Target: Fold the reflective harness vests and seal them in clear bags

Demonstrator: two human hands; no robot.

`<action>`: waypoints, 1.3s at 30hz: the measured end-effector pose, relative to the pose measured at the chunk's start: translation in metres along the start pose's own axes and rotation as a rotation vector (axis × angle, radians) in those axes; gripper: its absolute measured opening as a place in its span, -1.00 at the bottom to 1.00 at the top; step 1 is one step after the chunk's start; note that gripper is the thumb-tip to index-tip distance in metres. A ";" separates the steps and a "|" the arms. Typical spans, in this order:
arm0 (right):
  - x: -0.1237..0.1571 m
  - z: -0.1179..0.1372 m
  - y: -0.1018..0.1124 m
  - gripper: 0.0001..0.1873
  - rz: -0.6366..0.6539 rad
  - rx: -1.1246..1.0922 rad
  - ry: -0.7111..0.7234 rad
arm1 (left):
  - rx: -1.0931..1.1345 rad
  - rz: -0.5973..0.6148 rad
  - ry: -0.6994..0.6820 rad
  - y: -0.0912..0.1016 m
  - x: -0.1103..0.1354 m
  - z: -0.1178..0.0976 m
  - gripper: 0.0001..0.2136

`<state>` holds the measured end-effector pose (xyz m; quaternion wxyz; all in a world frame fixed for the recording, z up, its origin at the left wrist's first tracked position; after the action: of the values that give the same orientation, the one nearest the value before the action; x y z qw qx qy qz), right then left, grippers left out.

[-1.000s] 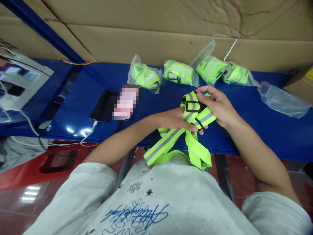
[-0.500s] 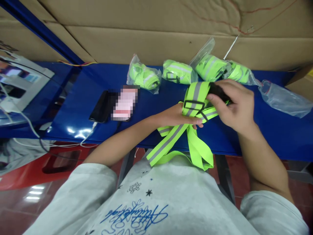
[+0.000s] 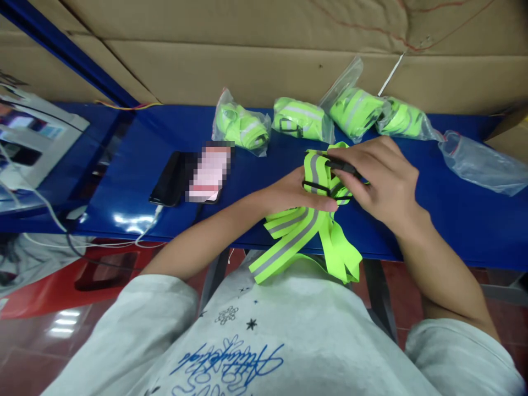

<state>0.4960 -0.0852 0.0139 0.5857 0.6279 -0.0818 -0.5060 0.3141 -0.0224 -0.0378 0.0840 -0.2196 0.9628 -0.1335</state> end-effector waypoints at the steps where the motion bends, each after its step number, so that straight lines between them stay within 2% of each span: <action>1: 0.000 0.000 -0.005 -0.63 -0.011 0.009 0.013 | -0.005 -0.014 0.019 -0.004 -0.002 0.006 -0.32; 4: 0.000 0.000 -0.017 -0.67 -0.082 0.038 0.031 | 0.031 -0.072 0.044 -0.011 -0.009 0.021 -0.52; 10: -0.006 0.005 -0.025 -0.76 -0.124 -0.029 0.010 | 0.188 -0.103 0.080 -0.010 -0.011 0.034 -0.53; 13: -0.010 0.007 -0.020 -0.76 -0.072 -0.116 -0.009 | 0.221 -0.161 0.083 -0.009 -0.009 0.037 -0.52; 15: -0.012 0.005 -0.017 -0.72 0.023 -0.151 -0.028 | 0.215 -0.176 0.091 -0.010 -0.008 0.036 -0.53; 18: -0.010 -0.003 -0.015 -0.69 0.185 -0.161 -0.073 | 0.179 -0.112 0.186 -0.013 -0.005 0.035 -0.59; 21: -0.008 -0.008 -0.015 -0.72 0.246 -0.158 -0.125 | 0.138 -0.077 0.257 -0.014 -0.003 0.034 -0.59; 25: -0.009 -0.004 -0.013 -0.76 0.219 -0.223 -0.203 | 0.101 -0.051 0.231 -0.016 -0.001 0.029 -0.61; 28: -0.011 -0.002 -0.009 -0.81 0.172 -0.352 -0.341 | 0.114 0.052 0.222 -0.023 0.000 0.022 -0.67; 31: -0.012 -0.005 -0.009 -0.69 0.155 -0.539 -0.476 | 0.161 0.125 0.227 -0.028 0.002 0.016 -0.69; 35: -0.013 -0.009 -0.019 -0.70 0.160 -0.728 -0.530 | 0.112 0.148 0.276 -0.025 0.005 0.016 -0.70; 39: -0.012 -0.011 -0.028 -0.75 0.103 -0.743 -0.573 | 0.127 0.192 0.316 -0.022 0.006 0.016 -0.71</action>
<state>0.4846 -0.0606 -0.0049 0.7489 0.2059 -0.0849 -0.6241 0.3207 -0.0478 -0.0476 -0.0421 -0.0973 0.9701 -0.2183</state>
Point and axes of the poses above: each hand's wrist, its own x-axis away from the middle knuckle, its own y-axis out of the back of the hand, z = x × y, the point moved 3 cm from there along -x, towards the middle knuckle, and after that the axes turned 9 degrees about z, right-handed, at the moved point
